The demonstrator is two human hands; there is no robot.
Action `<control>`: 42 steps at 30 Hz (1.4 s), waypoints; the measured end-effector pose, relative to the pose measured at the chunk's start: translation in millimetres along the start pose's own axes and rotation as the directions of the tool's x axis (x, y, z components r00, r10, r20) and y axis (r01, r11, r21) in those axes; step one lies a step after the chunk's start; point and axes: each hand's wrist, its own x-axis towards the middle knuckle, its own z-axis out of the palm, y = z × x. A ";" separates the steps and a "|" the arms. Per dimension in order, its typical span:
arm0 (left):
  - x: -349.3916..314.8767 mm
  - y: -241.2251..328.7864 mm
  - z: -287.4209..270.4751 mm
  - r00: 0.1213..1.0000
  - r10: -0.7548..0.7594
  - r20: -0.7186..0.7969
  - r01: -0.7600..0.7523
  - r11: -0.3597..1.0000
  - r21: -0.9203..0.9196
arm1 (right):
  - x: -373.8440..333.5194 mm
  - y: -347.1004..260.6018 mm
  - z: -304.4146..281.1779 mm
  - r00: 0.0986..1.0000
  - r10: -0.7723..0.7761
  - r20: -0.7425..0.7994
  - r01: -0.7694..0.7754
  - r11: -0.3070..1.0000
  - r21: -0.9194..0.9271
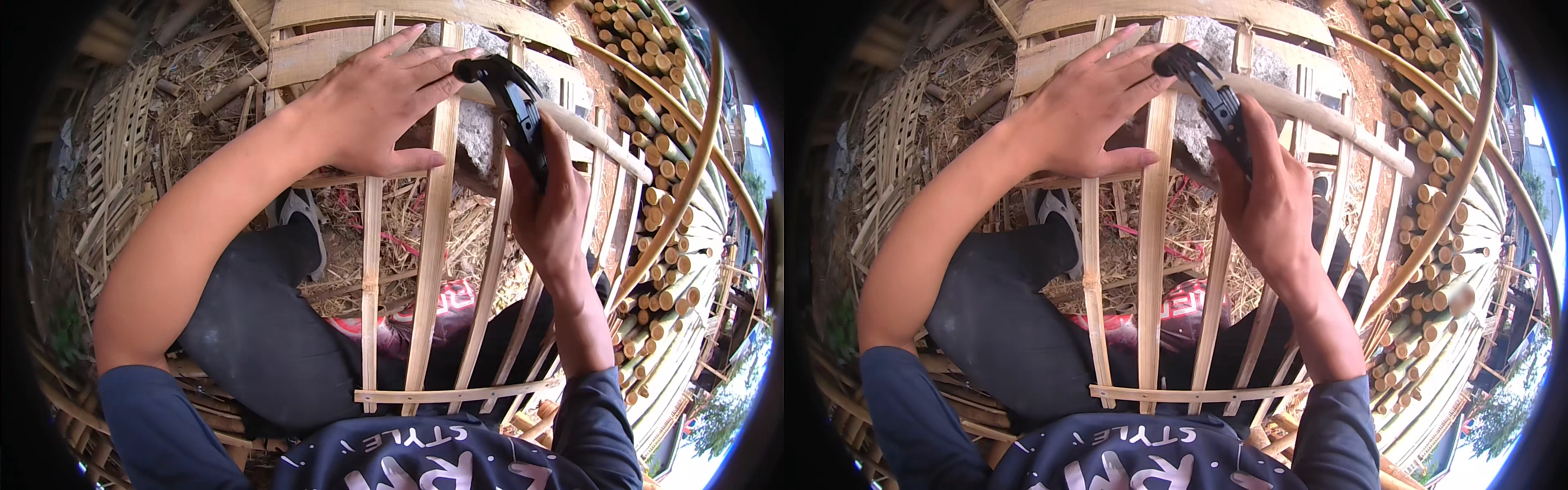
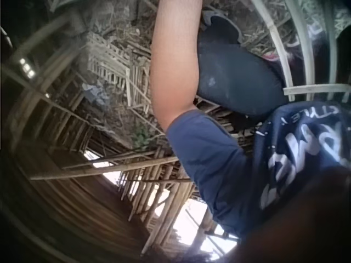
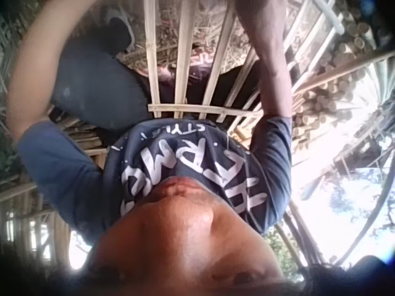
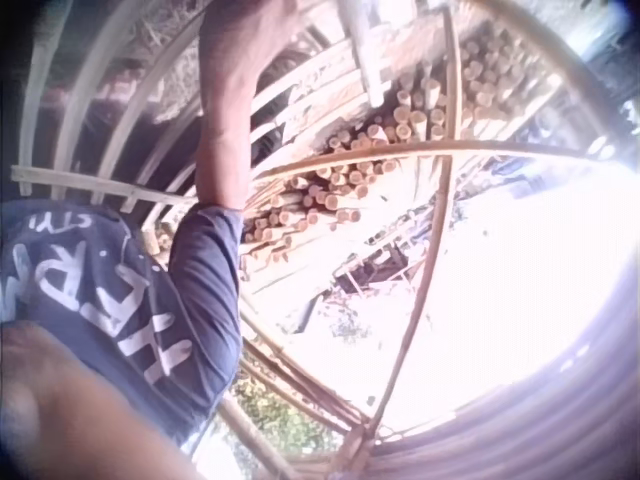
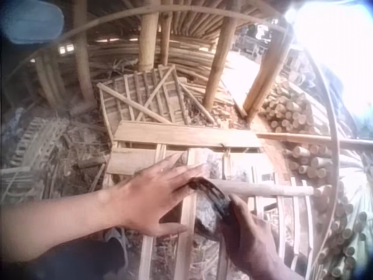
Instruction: The person hammers a nail into a horizontal bamboo pole to secure it to a vertical bamboo frame. The person then pulls on a thin red string tied around the frame and hammers another nail into a different section of the bamboo structure.
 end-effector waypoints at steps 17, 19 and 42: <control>-1.6 1.3 5.8 1.000 -0.002 0.013 0.003 0.997 -0.080 | -10.6 3.4 8.9 0.987 -0.007 -0.159 0.004 1.000 -0.017; -2.8 4.7 7.7 0.999 0.000 0.044 0.004 0.997 -0.079 | -2.6 0.4 16.2 0.985 -0.007 -0.174 0.009 1.000 0.011; 12.2 8.2 -6.4 0.999 -0.042 -0.005 0.041 0.993 -0.113 | -35.5 1.2 -61.2 0.829 0.098 -0.550 0.157 0.904 0.398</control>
